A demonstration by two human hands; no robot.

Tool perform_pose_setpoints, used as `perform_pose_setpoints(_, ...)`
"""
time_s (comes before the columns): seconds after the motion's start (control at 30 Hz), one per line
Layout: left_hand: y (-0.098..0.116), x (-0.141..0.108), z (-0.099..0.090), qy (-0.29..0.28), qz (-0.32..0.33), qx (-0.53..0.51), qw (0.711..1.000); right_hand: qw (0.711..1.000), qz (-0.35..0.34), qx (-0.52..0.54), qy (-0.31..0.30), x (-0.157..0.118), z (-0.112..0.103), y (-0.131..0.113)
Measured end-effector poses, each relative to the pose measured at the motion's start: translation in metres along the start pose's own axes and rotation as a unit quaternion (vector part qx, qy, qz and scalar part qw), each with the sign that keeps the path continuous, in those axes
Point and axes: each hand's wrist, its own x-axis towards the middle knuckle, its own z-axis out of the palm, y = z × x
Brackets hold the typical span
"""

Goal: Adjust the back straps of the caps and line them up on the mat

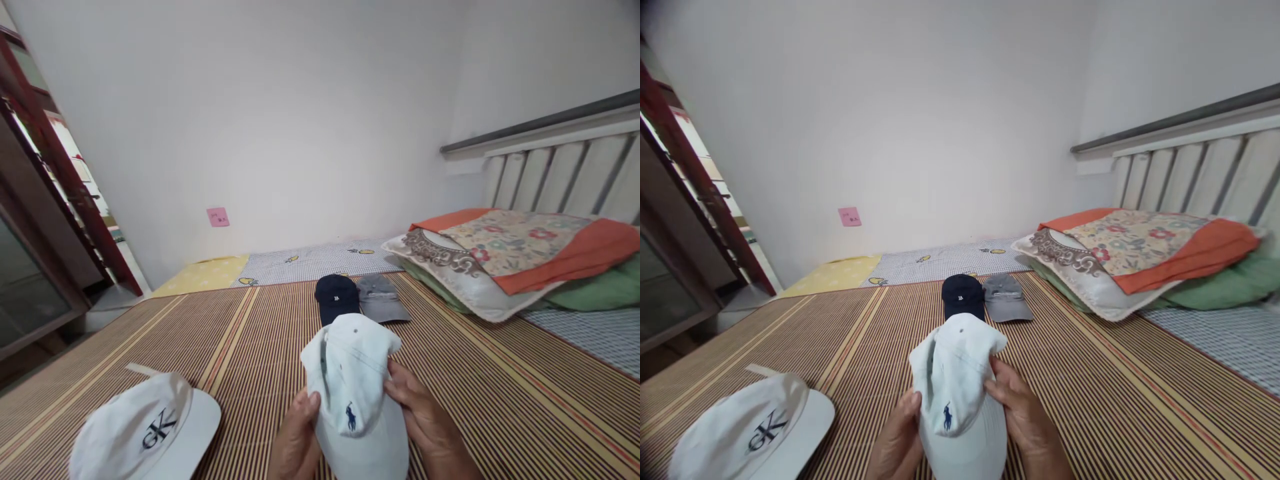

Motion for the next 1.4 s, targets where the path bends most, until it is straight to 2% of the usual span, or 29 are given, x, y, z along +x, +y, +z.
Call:
perform_pose_setpoints(0.13,0.011,-0.005,-0.003,-0.074,0.014,-0.018,0.997,0.999,-0.025,-0.022,-0.022,-0.001,-0.001,0.002)
perform_pose_setpoints(0.27,0.006,-0.013,-0.017,-0.107,-0.024,-0.076,0.991,1.000,-0.002,-0.028,-0.004,-0.006,0.010,0.004)
perform_pose_setpoints(0.37,0.009,-0.016,-0.015,-0.071,-0.039,-0.067,0.994,0.999,0.023,-0.013,0.032,-0.008,0.021,0.001)
perform_pose_setpoints(0.5,0.021,-0.008,-0.001,0.014,0.010,-0.047,0.999,0.993,0.026,-0.014,0.117,-0.007,0.025,-0.009)
perform_pose_setpoints(0.57,0.025,-0.003,-0.001,0.046,0.038,-0.055,0.997,0.992,0.014,-0.024,0.121,-0.005,0.026,-0.013)
perform_pose_setpoints(0.63,0.026,0.000,-0.007,0.049,0.050,-0.071,0.995,0.994,-0.005,-0.017,0.105,-0.004,0.026,-0.013)
perform_pose_setpoints(0.73,0.025,-0.002,-0.020,-0.011,0.034,-0.106,0.994,0.996,-0.016,0.016,0.085,-0.004,0.029,-0.008)
perform_pose_setpoints(0.83,0.025,-0.006,-0.023,-0.072,0.054,-0.140,0.986,0.996,-0.009,0.041,0.084,-0.003,0.029,-0.002)
perform_pose_setpoints(1.0,0.028,-0.004,-0.019,-0.115,0.024,-0.123,0.985,0.993,-0.021,0.062,0.102,-0.001,0.026,-0.003)
perform_pose_setpoints(1.17,0.029,-0.007,-0.025,-0.175,0.020,-0.137,0.975,0.996,0.012,0.043,0.077,-0.005,0.031,-0.008)
perform_pose_setpoints(1.4,0.032,-0.011,-0.009,-0.256,0.028,-0.115,0.959,0.996,-0.010,-0.018,0.087,-0.010,0.035,-0.018)
